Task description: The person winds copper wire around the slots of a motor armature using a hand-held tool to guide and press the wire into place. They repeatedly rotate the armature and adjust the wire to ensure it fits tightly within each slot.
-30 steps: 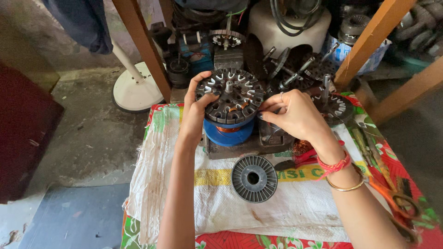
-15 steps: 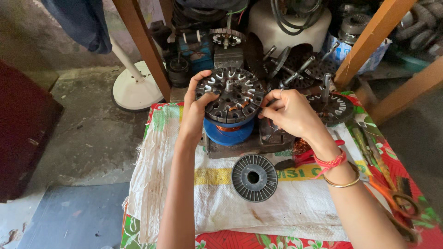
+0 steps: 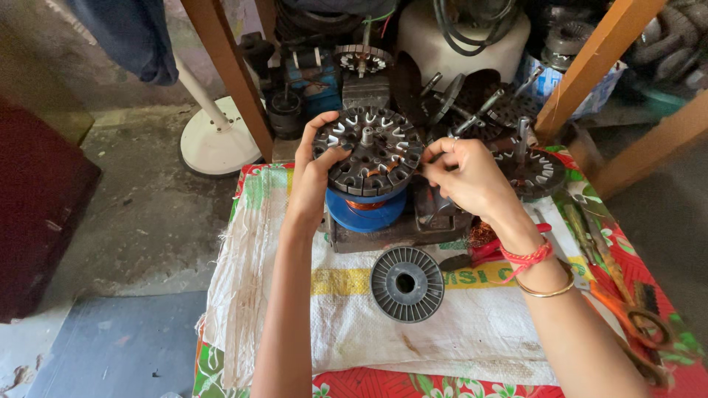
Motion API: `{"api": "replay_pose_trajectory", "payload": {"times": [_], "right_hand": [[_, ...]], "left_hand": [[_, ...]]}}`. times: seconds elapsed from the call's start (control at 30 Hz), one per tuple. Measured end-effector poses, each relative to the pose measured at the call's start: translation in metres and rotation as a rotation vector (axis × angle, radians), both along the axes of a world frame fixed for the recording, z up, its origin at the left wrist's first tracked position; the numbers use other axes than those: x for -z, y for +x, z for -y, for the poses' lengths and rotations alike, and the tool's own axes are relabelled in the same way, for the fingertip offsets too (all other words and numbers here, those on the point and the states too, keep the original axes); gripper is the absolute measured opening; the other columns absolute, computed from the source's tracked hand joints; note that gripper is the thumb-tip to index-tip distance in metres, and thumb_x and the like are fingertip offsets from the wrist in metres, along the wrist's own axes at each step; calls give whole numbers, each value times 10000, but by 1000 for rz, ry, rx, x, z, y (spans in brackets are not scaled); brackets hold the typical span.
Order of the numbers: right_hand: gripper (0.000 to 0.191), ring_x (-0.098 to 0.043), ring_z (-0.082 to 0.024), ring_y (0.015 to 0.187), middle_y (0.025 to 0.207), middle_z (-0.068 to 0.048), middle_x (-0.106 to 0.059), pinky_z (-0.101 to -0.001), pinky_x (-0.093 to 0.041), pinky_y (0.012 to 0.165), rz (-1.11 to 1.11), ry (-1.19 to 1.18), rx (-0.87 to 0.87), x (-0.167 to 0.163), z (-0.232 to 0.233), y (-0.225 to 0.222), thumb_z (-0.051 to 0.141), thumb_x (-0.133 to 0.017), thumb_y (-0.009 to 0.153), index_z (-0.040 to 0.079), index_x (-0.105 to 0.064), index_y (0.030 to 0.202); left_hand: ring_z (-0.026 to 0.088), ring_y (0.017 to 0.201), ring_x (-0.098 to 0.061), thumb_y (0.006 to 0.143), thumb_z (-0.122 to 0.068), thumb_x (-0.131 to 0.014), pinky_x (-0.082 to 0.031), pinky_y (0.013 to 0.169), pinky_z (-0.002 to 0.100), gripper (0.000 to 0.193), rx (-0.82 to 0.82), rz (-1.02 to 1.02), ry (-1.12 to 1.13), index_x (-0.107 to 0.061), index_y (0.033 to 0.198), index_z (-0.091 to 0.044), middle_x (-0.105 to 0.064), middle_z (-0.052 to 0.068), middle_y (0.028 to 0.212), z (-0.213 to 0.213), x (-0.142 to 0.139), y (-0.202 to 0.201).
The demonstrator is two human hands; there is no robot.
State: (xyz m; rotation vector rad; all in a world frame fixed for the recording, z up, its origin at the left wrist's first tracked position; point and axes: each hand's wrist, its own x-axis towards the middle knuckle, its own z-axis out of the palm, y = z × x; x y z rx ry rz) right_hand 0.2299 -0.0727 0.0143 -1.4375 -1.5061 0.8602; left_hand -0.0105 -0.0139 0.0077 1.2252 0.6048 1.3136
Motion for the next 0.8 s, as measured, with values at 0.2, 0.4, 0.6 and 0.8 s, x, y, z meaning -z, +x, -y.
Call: {"api": "replay_pose_trajectory", "payload": {"times": [0.2, 0.4, 0.6, 0.8], "right_hand": [[124, -524, -16, 560, 668, 25, -670, -227, -409, 508, 163, 206, 132, 2, 0, -1, 42, -671, 882, 2, -737, 978], [109, -455, -14, 523, 592, 30, -588, -242, -360, 481, 206, 303, 187, -1, 4, -6, 37, -675, 890, -3, -739, 969], [68, -382, -27, 495, 524, 22, -499, -254, -325, 476, 256, 409, 251, -10, 9, -8, 46, -719, 892, 12, -748, 942], [69, -341, -36, 495, 522, 27, -392, -264, -301, 474, 305, 485, 279, -18, 15, -3, 52, -741, 885, 23, -762, 944]], "left_hand": [[130, 958, -657, 868, 28, -571, -559, 863, 273, 509, 3, 9, -13, -554, 1358, -109, -686, 65, 1112, -1, 1, -1], [128, 955, -663, 870, 33, -569, -566, 859, 273, 503, 9, 18, -7, -556, 1353, -108, -692, 67, 1111, -2, 2, 1], [125, 950, -658, 871, 38, -567, -563, 852, 267, 511, 10, 20, -3, -555, 1363, -102, -690, 68, 1111, -3, 3, 0], [126, 921, -667, 873, 35, -566, -572, 822, 273, 509, 10, 19, -27, -551, 1361, -110, -691, 71, 1089, -1, 1, 1]]}}
